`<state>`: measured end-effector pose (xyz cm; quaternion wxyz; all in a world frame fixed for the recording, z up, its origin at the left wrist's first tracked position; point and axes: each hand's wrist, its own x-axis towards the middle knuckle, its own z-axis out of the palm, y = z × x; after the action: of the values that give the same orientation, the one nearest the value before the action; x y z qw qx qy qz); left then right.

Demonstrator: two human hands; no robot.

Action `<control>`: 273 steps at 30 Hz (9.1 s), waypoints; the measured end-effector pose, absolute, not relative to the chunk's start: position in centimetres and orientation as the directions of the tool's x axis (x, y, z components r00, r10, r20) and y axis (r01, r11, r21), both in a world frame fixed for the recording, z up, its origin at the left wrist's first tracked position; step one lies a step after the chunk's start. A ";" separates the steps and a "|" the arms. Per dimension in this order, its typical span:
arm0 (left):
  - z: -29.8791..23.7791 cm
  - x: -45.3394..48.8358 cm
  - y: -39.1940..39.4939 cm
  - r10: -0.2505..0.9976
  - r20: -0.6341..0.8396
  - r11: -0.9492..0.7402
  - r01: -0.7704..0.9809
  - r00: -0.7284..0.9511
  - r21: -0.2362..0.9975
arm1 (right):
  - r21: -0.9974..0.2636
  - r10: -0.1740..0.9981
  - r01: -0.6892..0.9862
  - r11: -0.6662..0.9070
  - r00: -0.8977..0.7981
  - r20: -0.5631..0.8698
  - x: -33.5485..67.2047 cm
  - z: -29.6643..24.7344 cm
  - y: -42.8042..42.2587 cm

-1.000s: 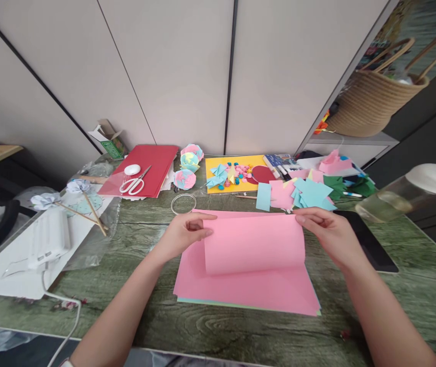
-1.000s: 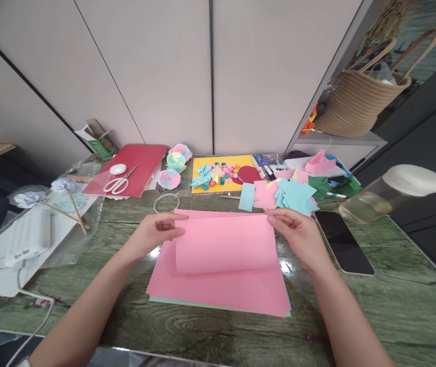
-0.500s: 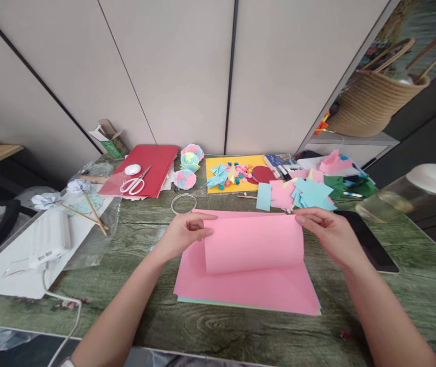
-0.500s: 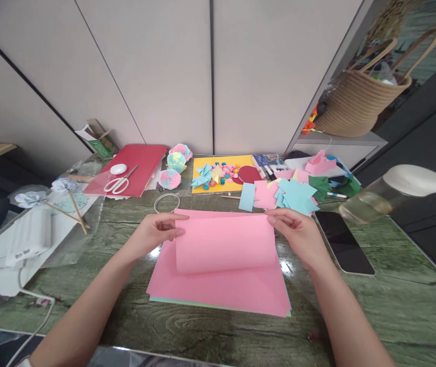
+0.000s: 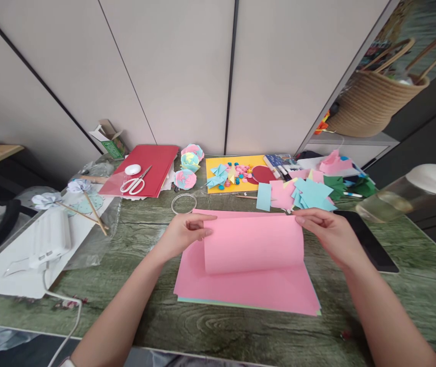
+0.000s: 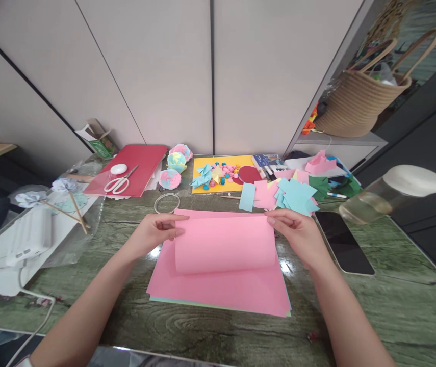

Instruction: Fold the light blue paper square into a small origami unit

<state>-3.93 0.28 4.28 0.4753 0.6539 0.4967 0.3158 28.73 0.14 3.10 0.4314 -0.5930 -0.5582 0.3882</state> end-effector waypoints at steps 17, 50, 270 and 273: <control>1.9 -4.3 1.9 0.913 -0.160 0.019 0.353 0.375 0.936 | -0.863 0.975 0.502 0.059 -0.216 -0.059 29.6 1.6 1.6; -0.2 -3.1 1.3 0.938 -0.035 -0.258 0.761 0.346 0.595 | -0.142 0.835 0.823 0.550 -0.537 0.120 27.3 -1.0 1.4; 16.2 -4.9 0.6 0.909 0.274 -0.383 0.371 0.313 0.846 | -0.400 0.830 0.753 0.522 -0.339 0.444 26.0 16.6 -1.4; 16.1 -5.6 0.8 0.910 0.262 -0.371 0.346 0.322 0.862 | -0.415 0.840 0.758 0.503 -0.315 0.442 26.6 16.8 -1.5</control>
<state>-5.56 0.79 16.11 0.3597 0.7291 0.4304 0.3920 26.58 -1.49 16.76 0.3134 -0.4943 -0.8082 0.0653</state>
